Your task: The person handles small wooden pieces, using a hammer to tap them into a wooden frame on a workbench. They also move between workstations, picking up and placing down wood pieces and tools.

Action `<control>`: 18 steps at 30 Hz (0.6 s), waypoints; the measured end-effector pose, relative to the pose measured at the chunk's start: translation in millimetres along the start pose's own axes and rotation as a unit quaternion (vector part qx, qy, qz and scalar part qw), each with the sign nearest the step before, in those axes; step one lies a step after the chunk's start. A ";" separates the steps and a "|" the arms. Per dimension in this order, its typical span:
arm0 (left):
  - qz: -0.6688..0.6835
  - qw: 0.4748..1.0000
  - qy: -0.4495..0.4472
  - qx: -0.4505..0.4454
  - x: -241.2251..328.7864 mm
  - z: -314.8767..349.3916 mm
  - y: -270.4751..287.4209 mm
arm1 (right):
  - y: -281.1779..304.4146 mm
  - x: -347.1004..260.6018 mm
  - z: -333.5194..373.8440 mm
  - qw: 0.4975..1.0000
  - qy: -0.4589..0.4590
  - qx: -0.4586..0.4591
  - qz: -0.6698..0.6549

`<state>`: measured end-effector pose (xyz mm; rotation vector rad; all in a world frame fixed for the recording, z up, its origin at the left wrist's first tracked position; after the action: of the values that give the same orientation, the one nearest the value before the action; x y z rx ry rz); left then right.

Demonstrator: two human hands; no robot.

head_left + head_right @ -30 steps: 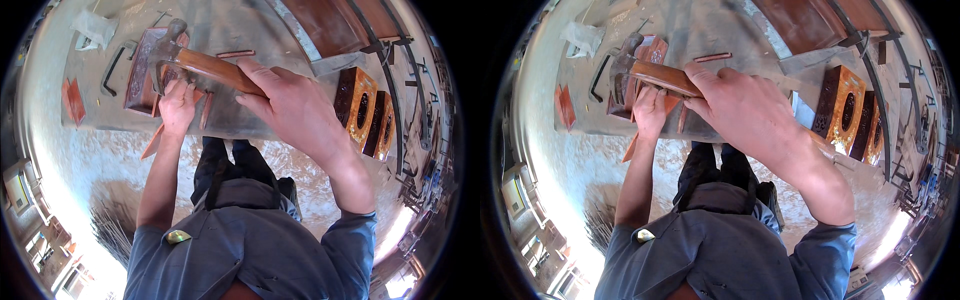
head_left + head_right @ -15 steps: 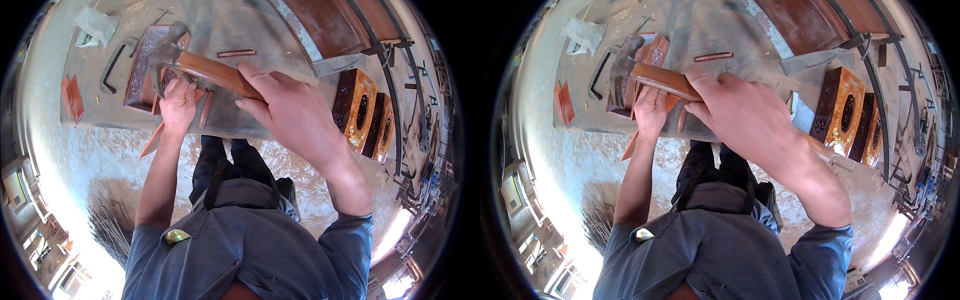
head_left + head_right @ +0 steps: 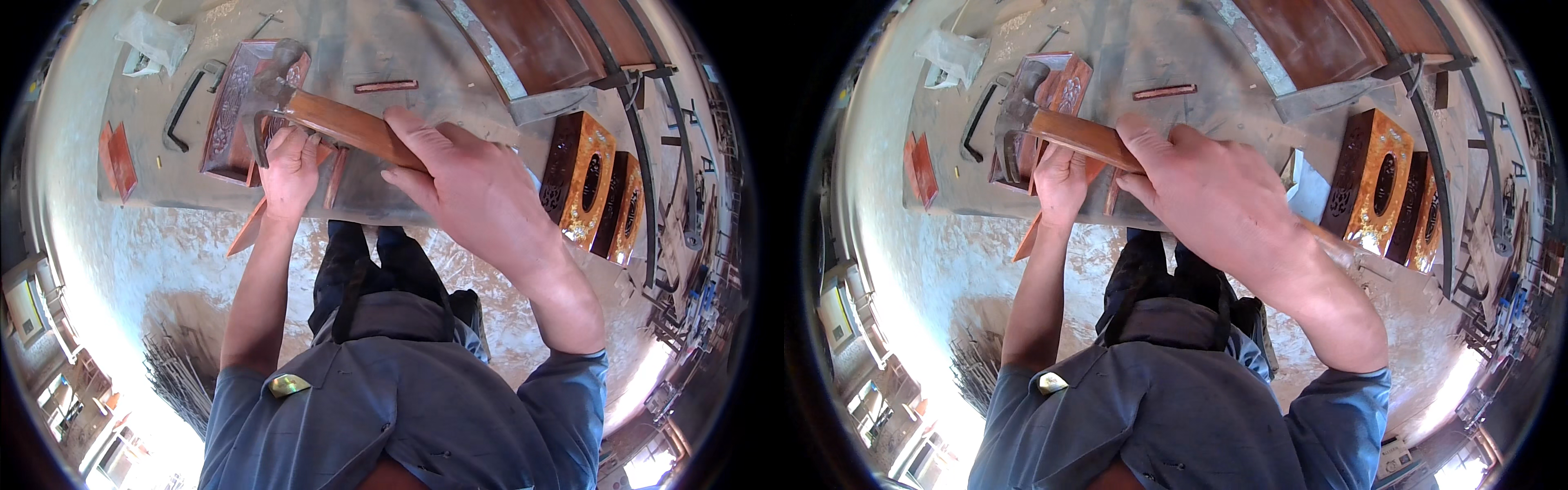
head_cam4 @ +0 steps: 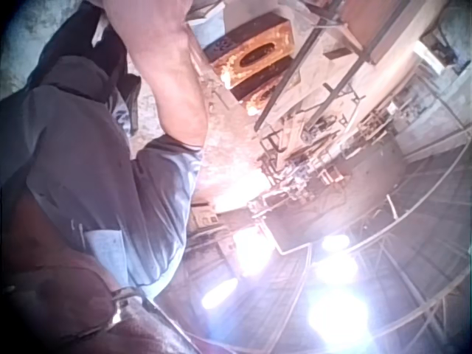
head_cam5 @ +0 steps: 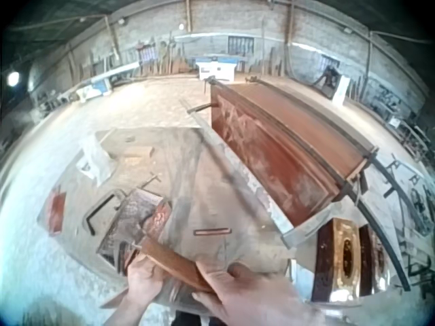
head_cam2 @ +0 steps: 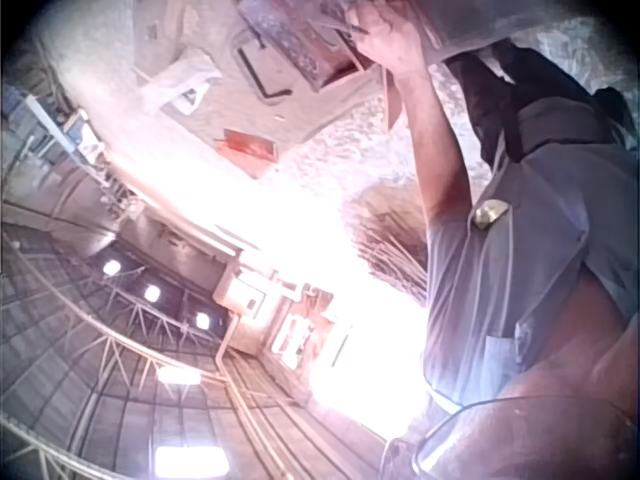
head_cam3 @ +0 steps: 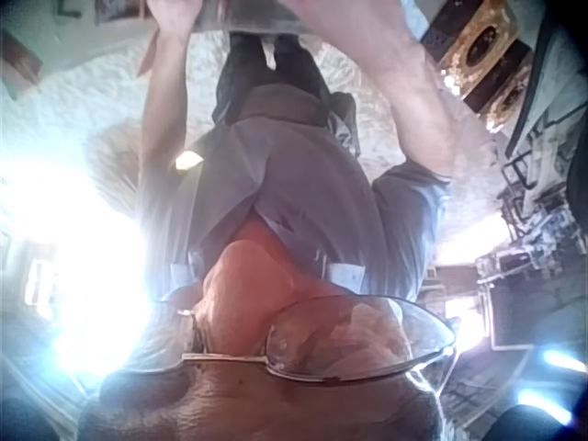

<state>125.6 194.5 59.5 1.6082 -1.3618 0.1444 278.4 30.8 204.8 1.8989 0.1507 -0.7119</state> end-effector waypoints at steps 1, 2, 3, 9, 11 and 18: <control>0.000 1.000 0.003 -0.001 0.2 -0.2 0.5 | 0.4 -0.5 -1.8 1.000 0.017 -0.003 0.020; -0.001 1.000 0.006 -0.002 0.1 -0.7 0.7 | 0.6 -1.2 -2.8 0.999 0.034 -0.005 0.040; 0.002 1.000 0.005 0.000 -0.6 -0.9 0.9 | 1.2 -1.0 -2.5 0.999 0.030 0.000 0.027; -0.002 0.999 0.035 -0.008 -4.5 1.2 -0.6 | -2.2 3.0 0.0 0.999 0.023 0.036 -0.012; 0.003 1.000 0.026 -0.002 -2.8 0.1 0.2 | -5.4 5.1 -1.1 1.000 0.025 0.011 0.015; 0.002 1.000 0.006 -0.004 -1.5 -1.8 0.8 | -4.0 3.6 -0.4 1.000 0.021 0.009 0.008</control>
<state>125.2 196.9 59.9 1.5949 -1.3549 0.1505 279.8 32.1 199.7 1.9314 0.1561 -0.6651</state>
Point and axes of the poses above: each hand's wrist, its own z-axis away from the middle knuckle, its own y-axis out of the back of the hand, x = y × z, the point moved 5 cm from there along -z, towards the middle knuckle, and after that the axes turned 13 degrees about x, right-handed, at the moved point
